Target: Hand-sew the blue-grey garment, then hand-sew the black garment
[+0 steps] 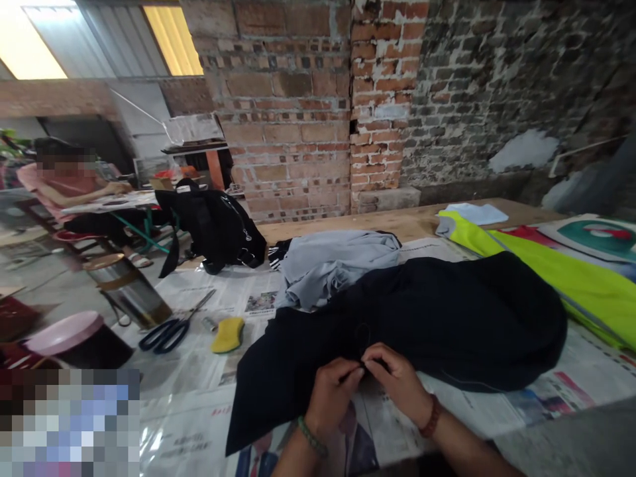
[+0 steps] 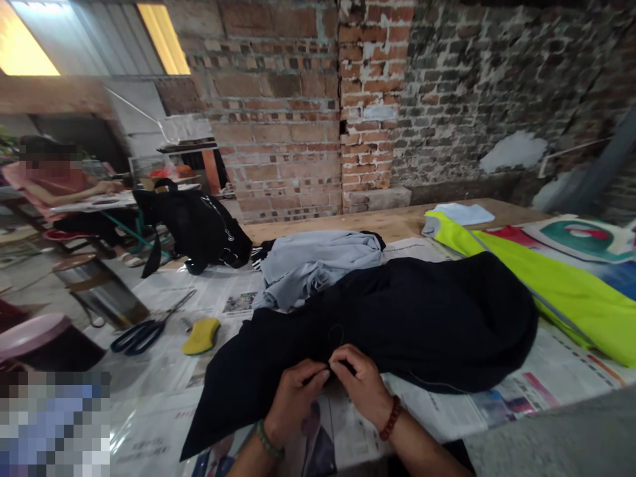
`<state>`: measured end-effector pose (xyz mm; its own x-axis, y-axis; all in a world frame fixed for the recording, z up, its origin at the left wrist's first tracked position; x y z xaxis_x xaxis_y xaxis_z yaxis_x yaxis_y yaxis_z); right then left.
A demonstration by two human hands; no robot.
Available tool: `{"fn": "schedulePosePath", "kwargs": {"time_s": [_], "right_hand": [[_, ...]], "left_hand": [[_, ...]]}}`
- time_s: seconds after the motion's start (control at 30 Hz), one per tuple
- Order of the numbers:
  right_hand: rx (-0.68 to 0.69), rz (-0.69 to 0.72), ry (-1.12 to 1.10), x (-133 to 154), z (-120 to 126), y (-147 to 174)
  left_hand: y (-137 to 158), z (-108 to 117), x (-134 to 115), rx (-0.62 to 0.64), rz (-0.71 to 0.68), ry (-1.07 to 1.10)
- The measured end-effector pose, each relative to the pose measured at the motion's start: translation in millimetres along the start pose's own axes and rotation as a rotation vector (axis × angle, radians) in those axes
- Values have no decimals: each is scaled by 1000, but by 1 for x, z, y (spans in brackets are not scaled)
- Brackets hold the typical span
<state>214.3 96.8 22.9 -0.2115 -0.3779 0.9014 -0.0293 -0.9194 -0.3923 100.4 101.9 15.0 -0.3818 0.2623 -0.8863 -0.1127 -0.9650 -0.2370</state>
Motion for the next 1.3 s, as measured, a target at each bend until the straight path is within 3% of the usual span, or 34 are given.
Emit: {"fn": "schedulePosePath", "kwargs": {"time_s": [0.4,0.57,0.7,0.83,1.0,1.1,1.17,1.3], "right_hand": [[-54,-284,-258,-24,3,-9],[-128,-289,-358,-19,0,-11],[-185,-204,-346,-2,11,-18],[-31,-205,-410,18,3,-29],[333,-567,-656,15,-33,-31],[509,-712,-744,16,-44,-38],[522,-760,-787,13,-43,-50],[370,-795,-806,-2,-33,-85]], "left_hand": [[-9,0,22,18,297,236],[-6,-1,27,30,410,421],[-5,1,30,18,431,435],[-5,-2,32,54,428,421],[-5,-5,31,94,413,412],[-6,-5,32,82,418,397],[-6,-4,33,68,424,391],[-6,-2,37,46,445,378]]}}
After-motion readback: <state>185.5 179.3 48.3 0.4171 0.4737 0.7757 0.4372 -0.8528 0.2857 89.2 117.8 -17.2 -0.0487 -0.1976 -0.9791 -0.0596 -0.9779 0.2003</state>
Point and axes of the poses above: each hand's wrist, its own y-axis away from the middle knuckle, its own z-axis out of the back of the hand, x = y × z, the point moved 10 cm from there along -y, towards the middle knuckle, and after that the axes turned 10 degrees about -x, right-handed, at the moved point
